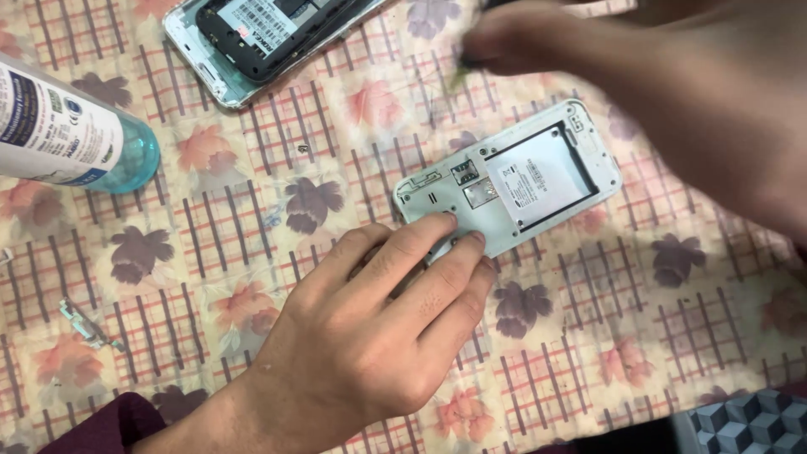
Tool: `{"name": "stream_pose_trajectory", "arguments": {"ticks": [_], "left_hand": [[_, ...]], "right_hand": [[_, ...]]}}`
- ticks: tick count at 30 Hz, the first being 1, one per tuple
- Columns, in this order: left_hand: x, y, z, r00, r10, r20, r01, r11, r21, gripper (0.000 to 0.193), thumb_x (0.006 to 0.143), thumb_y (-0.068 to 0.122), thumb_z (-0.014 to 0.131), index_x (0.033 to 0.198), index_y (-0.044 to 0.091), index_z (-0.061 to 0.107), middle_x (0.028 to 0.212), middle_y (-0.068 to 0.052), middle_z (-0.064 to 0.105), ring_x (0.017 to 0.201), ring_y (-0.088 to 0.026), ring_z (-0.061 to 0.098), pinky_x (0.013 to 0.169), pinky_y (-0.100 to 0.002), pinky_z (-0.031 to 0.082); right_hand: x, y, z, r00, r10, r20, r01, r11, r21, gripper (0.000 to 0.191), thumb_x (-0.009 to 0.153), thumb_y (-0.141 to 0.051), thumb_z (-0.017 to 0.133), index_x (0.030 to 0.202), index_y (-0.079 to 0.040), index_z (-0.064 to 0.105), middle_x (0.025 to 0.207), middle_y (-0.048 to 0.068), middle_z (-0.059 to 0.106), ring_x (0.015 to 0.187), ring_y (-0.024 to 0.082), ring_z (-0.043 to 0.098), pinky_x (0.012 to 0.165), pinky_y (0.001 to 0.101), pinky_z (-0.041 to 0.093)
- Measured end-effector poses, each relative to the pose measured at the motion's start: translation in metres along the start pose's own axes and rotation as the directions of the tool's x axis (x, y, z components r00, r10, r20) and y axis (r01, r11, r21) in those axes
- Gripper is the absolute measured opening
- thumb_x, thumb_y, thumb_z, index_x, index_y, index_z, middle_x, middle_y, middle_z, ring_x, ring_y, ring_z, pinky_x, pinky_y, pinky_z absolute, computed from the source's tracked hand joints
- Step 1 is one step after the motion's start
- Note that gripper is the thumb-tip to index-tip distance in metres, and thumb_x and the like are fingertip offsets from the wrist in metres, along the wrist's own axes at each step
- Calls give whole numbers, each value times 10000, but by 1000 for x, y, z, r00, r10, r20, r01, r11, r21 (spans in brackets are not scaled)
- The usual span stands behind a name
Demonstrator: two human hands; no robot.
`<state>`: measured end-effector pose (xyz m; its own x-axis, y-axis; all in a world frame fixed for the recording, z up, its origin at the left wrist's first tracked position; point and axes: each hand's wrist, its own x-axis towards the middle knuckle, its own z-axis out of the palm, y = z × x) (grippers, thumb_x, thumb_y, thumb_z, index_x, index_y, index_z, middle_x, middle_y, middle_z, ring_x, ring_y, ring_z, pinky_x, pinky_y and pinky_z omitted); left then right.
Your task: The person assembles a disassembled smartphone by placing the motherboard into the chassis, aligning the back cover, and securing it with screws using a screwdriver. The person handles the phone components and tools on a patterned tablecloth.
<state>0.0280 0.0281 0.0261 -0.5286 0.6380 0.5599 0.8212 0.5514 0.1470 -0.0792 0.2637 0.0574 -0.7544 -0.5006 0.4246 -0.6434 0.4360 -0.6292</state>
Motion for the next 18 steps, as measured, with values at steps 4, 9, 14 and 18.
{"name": "stream_pose_trajectory", "arguments": {"ticks": [4, 9, 14, 18], "left_hand": [[-4, 0, 2, 1000, 2, 4, -2, 1000, -19, 91, 939, 113, 759, 991, 43, 787, 1073, -95, 774, 1106, -268, 704, 774, -421, 613], [3, 2, 1, 999, -10, 31, 10, 1000, -22, 107, 939, 112, 752, 1020, 54, 790, 1084, -82, 778, 1108, -266, 706, 819, -429, 611], [9, 3, 2, 998, -14, 65, 13, 1000, 13, 134, 928, 116, 730, 1028, 55, 794, 1087, -72, 784, 1102, -256, 709, 805, -415, 603], [7, 1, 4, 997, -20, 68, 19, 1000, 18, 126, 947, 129, 723, 1027, 62, 792, 1086, -72, 780, 1107, -256, 709, 813, -421, 609]], "right_hand": [[-15, 15, -33, 918, 397, -15, -395, 916, 69, 146, 1059, -165, 590, 1148, -74, 664, 1103, 75, 719, 1066, 159, 738, 1069, 315, 605], [-30, 24, -44, 875, 480, -70, -459, 865, 202, 175, 1049, -216, 644, 1126, -59, 640, 1122, 67, 701, 1087, 193, 726, 1066, 392, 608], [-31, 27, -41, 579, 816, -5, -794, 564, 227, 218, 1048, -292, 600, 1156, -106, 629, 1117, 83, 678, 1140, 176, 708, 1008, 450, 552], [-26, 29, -41, 732, 681, 23, -664, 705, 249, 232, 1061, -278, 566, 1165, -75, 604, 1119, 139, 696, 1166, 226, 753, 724, 569, 564]]}}
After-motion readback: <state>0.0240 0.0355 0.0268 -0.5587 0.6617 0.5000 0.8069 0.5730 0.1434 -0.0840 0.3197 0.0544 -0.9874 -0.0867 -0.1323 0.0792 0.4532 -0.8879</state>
